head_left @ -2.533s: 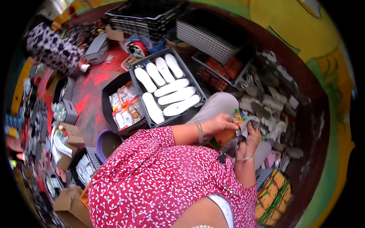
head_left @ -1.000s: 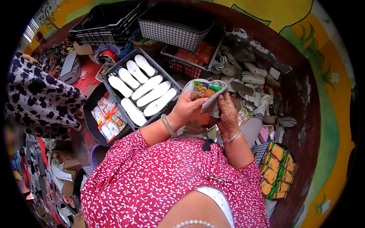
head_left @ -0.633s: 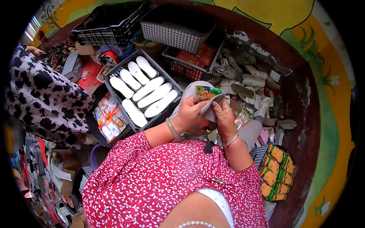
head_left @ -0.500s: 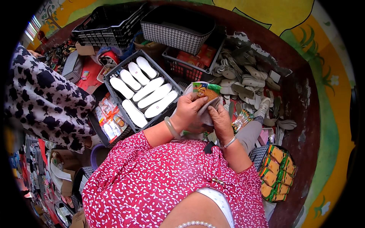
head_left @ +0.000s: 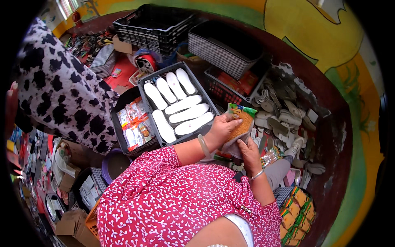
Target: The person wipes shoe insoles using a cloth and places them into plastic bags while sitting.
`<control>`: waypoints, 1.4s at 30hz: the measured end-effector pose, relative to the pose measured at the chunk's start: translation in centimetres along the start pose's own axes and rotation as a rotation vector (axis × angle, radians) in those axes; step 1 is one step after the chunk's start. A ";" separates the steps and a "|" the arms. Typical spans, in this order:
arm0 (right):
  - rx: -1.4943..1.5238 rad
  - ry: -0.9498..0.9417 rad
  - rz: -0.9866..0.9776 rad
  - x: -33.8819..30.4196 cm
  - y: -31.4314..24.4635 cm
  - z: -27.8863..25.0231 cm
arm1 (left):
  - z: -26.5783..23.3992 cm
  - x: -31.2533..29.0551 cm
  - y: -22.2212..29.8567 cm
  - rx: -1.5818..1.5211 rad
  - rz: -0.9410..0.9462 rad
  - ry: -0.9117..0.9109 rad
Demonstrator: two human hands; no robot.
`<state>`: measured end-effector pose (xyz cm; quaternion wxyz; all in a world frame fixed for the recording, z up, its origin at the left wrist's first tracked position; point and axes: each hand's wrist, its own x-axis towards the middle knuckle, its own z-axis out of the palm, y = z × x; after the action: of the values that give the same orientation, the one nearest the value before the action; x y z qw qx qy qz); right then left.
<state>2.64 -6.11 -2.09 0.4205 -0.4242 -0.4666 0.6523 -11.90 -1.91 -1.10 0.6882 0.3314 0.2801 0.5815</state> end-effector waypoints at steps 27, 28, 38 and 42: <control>0.087 -0.056 0.120 0.1 -1.2 0.9 | -1.2 0.4 0.4 0.040 -0.030 -0.004; 0.083 -0.067 0.135 -0.1 -1.4 0.8 | -1.1 0.2 0.4 0.058 -0.027 -0.002; 0.094 -0.040 0.130 0.1 -0.4 0.5 | -0.9 -0.2 0.6 0.012 -0.011 -0.016; 0.083 -0.017 0.092 0.2 -0.3 0.9 | -0.7 -0.3 0.8 0.035 -0.032 0.003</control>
<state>1.83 -6.07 -1.63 0.4034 -0.4217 -0.4227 0.6934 -13.04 -2.06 -0.90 0.6910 0.3378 0.2965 0.5662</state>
